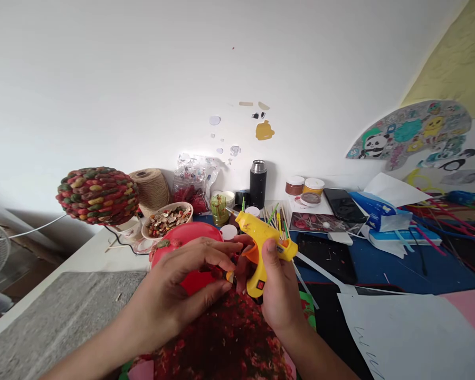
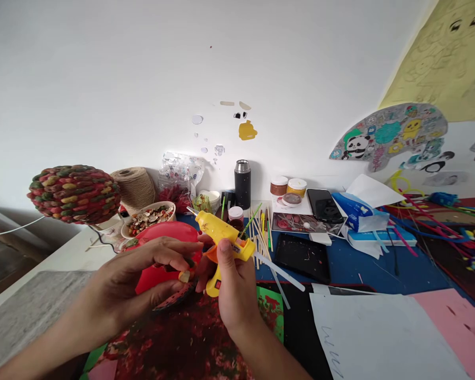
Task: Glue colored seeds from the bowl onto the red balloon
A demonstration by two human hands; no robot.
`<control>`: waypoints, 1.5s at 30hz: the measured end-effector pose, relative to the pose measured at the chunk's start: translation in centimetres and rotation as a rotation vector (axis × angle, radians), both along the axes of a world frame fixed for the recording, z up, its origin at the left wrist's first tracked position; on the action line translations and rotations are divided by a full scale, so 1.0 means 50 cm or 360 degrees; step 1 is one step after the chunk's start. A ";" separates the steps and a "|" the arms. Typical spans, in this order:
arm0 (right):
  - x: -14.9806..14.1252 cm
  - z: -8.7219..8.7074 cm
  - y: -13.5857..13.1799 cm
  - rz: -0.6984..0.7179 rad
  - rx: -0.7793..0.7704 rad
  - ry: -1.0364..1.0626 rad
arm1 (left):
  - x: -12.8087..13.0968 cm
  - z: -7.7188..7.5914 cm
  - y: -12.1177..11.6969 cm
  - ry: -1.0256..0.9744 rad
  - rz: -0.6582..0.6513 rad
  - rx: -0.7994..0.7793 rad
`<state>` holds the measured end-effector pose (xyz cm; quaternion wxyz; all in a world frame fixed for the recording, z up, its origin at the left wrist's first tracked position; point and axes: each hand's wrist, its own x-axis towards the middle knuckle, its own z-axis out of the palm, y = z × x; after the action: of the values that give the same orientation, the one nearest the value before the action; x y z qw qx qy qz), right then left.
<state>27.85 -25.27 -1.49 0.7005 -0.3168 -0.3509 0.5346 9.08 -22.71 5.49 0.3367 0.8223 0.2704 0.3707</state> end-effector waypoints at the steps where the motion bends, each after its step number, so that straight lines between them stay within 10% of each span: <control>1: 0.000 0.002 0.000 -0.0004 -0.0006 -0.0006 | -0.001 -0.001 0.001 0.0007 0.0005 0.0005; 19: 0.002 0.017 -0.008 -0.0176 -0.0088 -0.0188 | 0.005 -0.017 -0.010 0.0075 -0.0024 0.0054; 23: 0.007 0.018 -0.001 -0.0446 -0.0119 -0.0239 | 0.018 -0.016 -0.031 0.0268 -0.0172 0.0139; 28: 0.009 0.016 0.003 -0.0240 -0.0230 -0.0187 | 0.003 0.013 -0.065 0.0169 -0.0639 -0.0370; 36: 0.007 0.016 -0.002 -0.0202 -0.0182 -0.0138 | -0.042 0.010 0.068 -0.0804 0.0413 -0.0567; 45: -0.005 0.021 -0.018 -0.0094 -0.0038 -0.0268 | -0.043 -0.012 0.099 -0.0775 0.0501 -0.0559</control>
<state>27.59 -26.15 -0.46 0.6802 -0.3792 -0.3925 0.4893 6.91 -17.77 4.89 0.4666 0.5871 0.3654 0.5515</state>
